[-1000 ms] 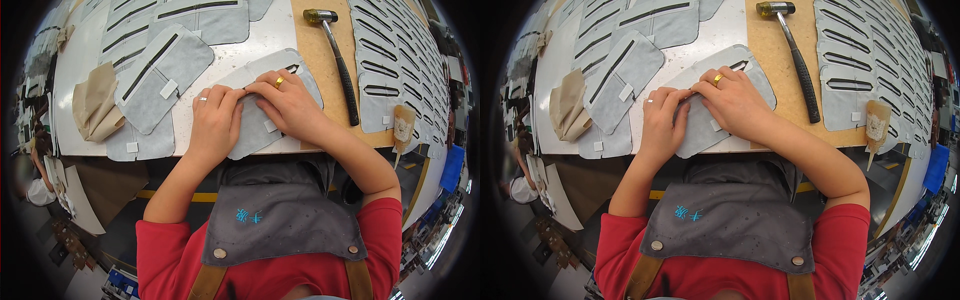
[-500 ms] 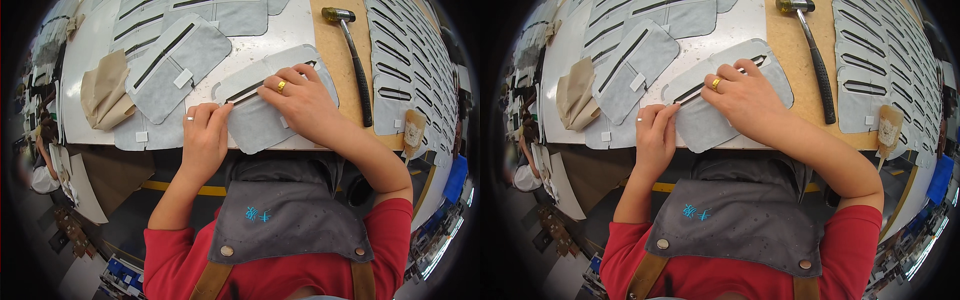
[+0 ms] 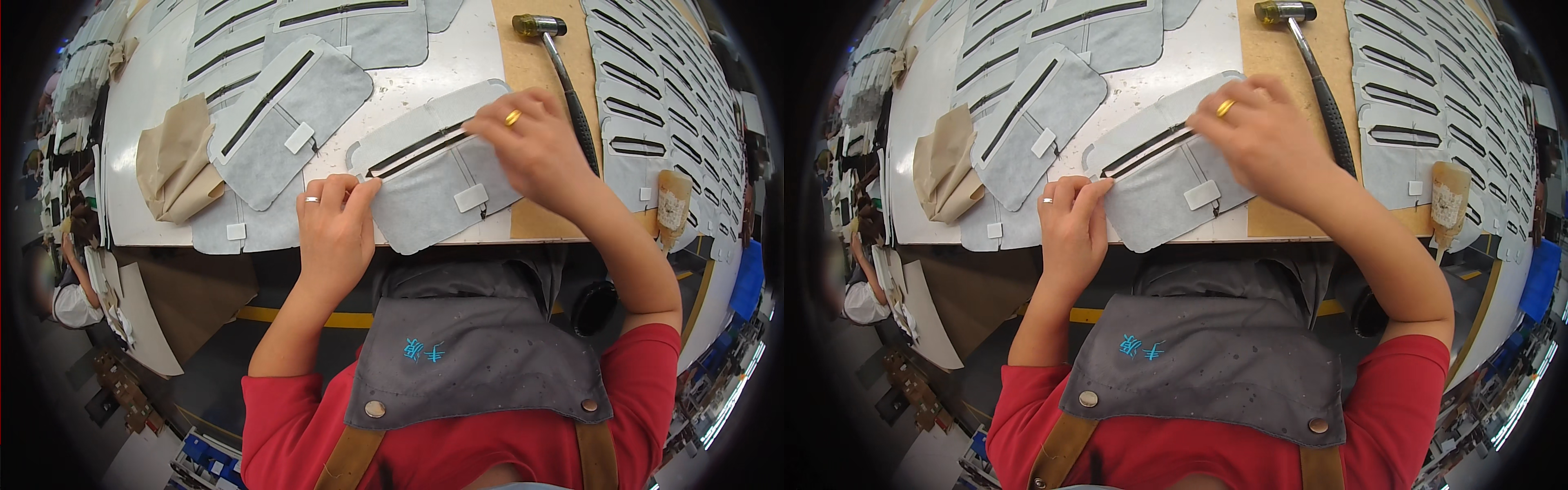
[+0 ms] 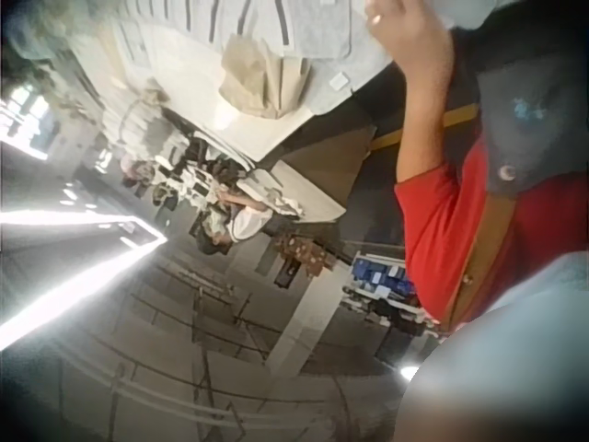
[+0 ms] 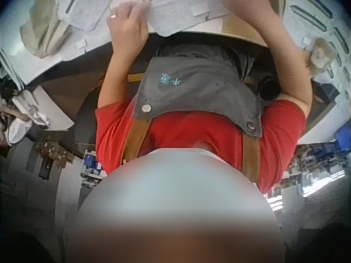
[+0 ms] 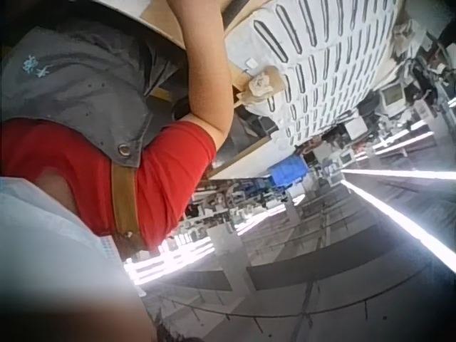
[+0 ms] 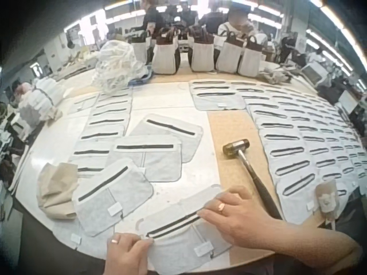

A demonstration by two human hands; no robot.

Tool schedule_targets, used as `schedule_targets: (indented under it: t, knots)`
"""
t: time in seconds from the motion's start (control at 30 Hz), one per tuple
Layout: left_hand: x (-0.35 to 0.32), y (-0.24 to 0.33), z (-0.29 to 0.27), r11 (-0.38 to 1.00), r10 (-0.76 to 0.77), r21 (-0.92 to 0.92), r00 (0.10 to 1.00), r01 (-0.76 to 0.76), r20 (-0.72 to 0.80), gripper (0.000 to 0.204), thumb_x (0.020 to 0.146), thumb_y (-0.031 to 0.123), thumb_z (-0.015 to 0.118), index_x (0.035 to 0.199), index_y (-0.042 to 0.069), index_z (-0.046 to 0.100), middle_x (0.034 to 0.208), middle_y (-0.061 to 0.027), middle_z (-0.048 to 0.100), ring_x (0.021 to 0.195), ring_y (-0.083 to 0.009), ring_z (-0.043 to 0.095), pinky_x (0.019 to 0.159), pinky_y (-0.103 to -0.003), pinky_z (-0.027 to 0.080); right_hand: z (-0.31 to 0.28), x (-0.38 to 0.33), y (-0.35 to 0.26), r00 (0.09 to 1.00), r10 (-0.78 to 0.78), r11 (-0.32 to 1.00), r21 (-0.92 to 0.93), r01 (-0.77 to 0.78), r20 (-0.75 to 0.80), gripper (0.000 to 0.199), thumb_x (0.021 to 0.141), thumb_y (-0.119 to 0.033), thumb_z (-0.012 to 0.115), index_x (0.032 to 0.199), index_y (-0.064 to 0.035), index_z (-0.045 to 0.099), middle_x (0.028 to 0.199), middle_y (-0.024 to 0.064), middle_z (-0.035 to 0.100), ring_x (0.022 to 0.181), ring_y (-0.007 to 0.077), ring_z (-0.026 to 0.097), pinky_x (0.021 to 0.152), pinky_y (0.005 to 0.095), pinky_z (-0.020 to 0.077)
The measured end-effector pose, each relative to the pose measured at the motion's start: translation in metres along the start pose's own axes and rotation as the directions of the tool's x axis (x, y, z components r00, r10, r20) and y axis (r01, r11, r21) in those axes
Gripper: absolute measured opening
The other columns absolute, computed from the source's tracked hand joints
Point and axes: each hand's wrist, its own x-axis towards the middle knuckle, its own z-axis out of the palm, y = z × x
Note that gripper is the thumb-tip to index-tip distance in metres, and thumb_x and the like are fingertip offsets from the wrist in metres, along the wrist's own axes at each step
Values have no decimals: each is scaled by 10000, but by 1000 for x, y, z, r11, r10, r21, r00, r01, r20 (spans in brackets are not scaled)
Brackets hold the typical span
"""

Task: Assembling and gluing zipper components into leather pouch bodies.

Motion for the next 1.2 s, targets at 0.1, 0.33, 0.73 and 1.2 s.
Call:
schedule_targets:
  t: [0.1, 0.33, 0.73, 1.2]
  knots:
    - [6, 6, 3, 999, -25, -26, 999, 24, -29, 325, 730, -33, 623, 1041, 63, 631, 1003, -51, 555, 895, -260, 521, 772, -373, 360, -6, -18, 33, 936, 270, 955, -63, -291, -227, 269, 833, -97, 611, 1099, -57, 610, 1070, 57, 615, 1027, 228, 570, 936, 380, 414]
    - [31, 30, 22, 966, 167, -200, 986, -162, 6, 262, 804, -36, 590, 1058, 26, 617, 1190, -98, 597, 1085, -279, 553, 897, -378, 392, 9, -53, 66, 656, 747, 657, -31, -753, -108, 351, 898, -109, 574, 1216, 33, 526, 1114, 193, 563, 971, 359, 579, 823, 412, 482]
    - [31, 23, 29, 966, 211, -152, 977, -210, -5, 329, 767, 0, 596, 1094, 31, 618, 1119, -82, 611, 1069, -241, 576, 854, -358, 412, -31, -46, -31, 806, 392, 848, 165, -503, 442, 665, 823, 38, 521, 1459, -99, 384, 845, 145, 593, 684, 310, 581, 622, 396, 475]
    - [76, 9, 4, 959, 126, -256, 992, -118, 13, 178, 829, 36, 623, 1005, 18, 612, 969, -119, 593, 890, -291, 588, 775, -369, 462, -32, -47, -31, 829, 525, 767, 315, -558, 192, 679, 864, -25, 530, 1488, -218, 345, 712, 169, 564, 634, 325, 592, 575, 431, 468]
